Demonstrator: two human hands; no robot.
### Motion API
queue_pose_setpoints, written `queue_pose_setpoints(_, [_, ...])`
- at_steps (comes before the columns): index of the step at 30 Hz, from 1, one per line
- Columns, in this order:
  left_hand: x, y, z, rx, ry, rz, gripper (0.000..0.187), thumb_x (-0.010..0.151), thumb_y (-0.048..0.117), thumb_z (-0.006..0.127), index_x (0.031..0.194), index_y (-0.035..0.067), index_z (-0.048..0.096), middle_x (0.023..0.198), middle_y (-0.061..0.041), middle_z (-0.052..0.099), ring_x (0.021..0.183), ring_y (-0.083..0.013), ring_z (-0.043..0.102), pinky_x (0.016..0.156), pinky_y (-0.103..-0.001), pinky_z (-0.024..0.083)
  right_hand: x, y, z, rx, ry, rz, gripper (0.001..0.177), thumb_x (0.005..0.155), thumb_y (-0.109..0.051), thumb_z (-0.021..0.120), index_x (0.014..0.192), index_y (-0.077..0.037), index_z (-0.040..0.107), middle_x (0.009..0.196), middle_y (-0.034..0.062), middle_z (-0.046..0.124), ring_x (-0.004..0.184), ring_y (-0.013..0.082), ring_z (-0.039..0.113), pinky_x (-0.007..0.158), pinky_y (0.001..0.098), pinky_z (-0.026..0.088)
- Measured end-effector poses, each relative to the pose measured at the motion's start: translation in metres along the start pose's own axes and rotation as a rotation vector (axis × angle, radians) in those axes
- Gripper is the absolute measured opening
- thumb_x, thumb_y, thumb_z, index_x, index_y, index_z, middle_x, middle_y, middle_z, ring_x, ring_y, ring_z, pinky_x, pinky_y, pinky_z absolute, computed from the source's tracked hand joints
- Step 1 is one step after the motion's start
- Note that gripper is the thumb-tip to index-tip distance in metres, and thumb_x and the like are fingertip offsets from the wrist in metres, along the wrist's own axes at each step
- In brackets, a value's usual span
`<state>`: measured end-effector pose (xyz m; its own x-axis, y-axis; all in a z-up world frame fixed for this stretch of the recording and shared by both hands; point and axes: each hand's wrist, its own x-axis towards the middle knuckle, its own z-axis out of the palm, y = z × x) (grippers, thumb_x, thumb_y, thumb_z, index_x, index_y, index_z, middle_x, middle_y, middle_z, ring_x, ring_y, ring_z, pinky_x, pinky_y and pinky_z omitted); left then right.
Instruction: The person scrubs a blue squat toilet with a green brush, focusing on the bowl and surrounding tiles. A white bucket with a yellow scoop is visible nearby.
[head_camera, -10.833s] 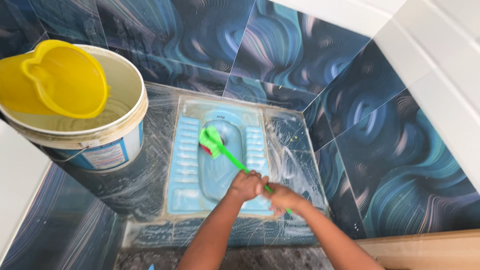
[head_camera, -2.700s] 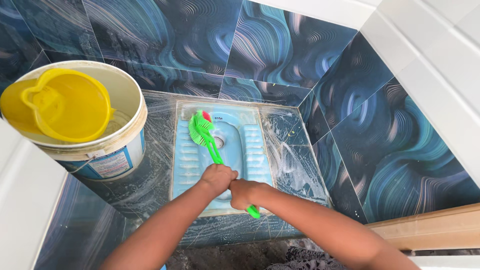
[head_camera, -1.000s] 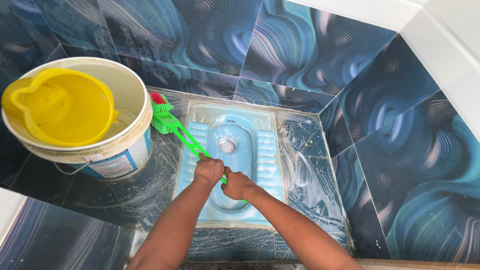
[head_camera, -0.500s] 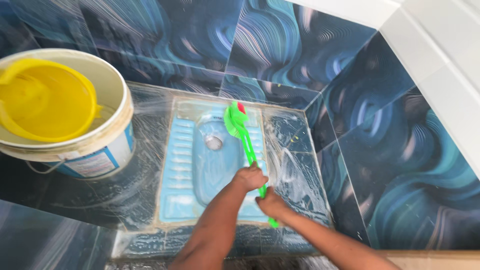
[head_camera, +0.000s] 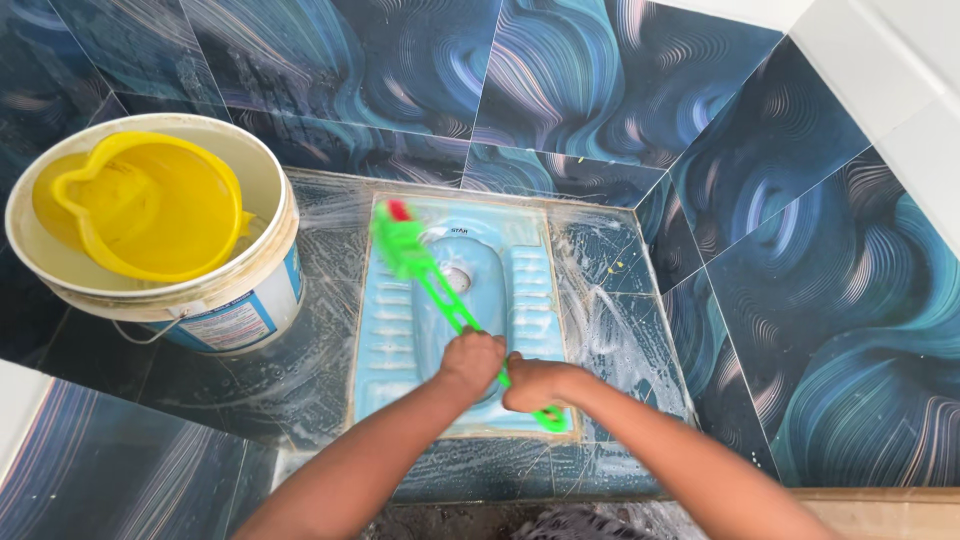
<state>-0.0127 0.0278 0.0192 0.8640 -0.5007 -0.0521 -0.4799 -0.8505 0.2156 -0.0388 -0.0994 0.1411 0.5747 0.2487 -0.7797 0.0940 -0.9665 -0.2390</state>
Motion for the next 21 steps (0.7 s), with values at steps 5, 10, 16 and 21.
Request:
queue_pose_setpoints(5, [-0.028,-0.02,0.016,0.015,-0.002,-0.069,0.018,0.088,0.01,0.061,0.103,0.006,0.07,0.098,-0.017,0.076,0.098,-0.0339,0.073,0.08,-0.041,0.061,0.01,-0.005,0.014,-0.023,0.036,-0.028,0.067,0.085,-0.023,0.057,0.138,0.011,0.037,0.106,0.0309,0.07,0.093,0.0398,0.072,0.077,0.0456,0.056])
queue_pose_setpoints(10, [-0.01,-0.045,0.021,0.068,0.024,-0.125,0.016,0.092,0.016,0.06,0.1,0.008,0.071,0.104,-0.019,0.072,0.11,-0.0374,0.066,0.079,-0.042,0.061,0.06,-0.017,0.058,0.185,0.272,0.023,0.062,0.088,-0.032,0.06,0.134,0.007,0.044,0.114,0.0329,0.068,0.105,0.0433,0.07,0.089,0.0479,0.055])
queue_pose_setpoints(16, [0.017,-0.029,-0.012,-0.029,0.221,0.087,0.019,0.092,0.009,0.058,0.109,0.008,0.067,0.114,-0.024,0.068,0.114,-0.0399,0.065,0.094,-0.05,0.052,0.028,0.011,0.007,0.316,0.277,0.114,0.066,0.081,-0.041,0.07,0.124,0.006,0.053,0.109,0.0268,0.072,0.086,0.0361,0.076,0.075,0.0461,0.061])
queue_pose_setpoints(21, [0.024,-0.053,-0.057,-0.336,0.646,0.135,0.029,0.072,0.008,0.072,0.1,0.015,0.072,0.111,-0.019,0.068,0.109,-0.0412,0.063,0.091,-0.051,0.05,-0.054,-0.009,-0.077,0.266,0.181,0.08,0.054,0.082,-0.03,0.066,0.125,0.003,0.058,0.105,0.0233,0.074,0.081,0.0307,0.076,0.074,0.0475,0.066])
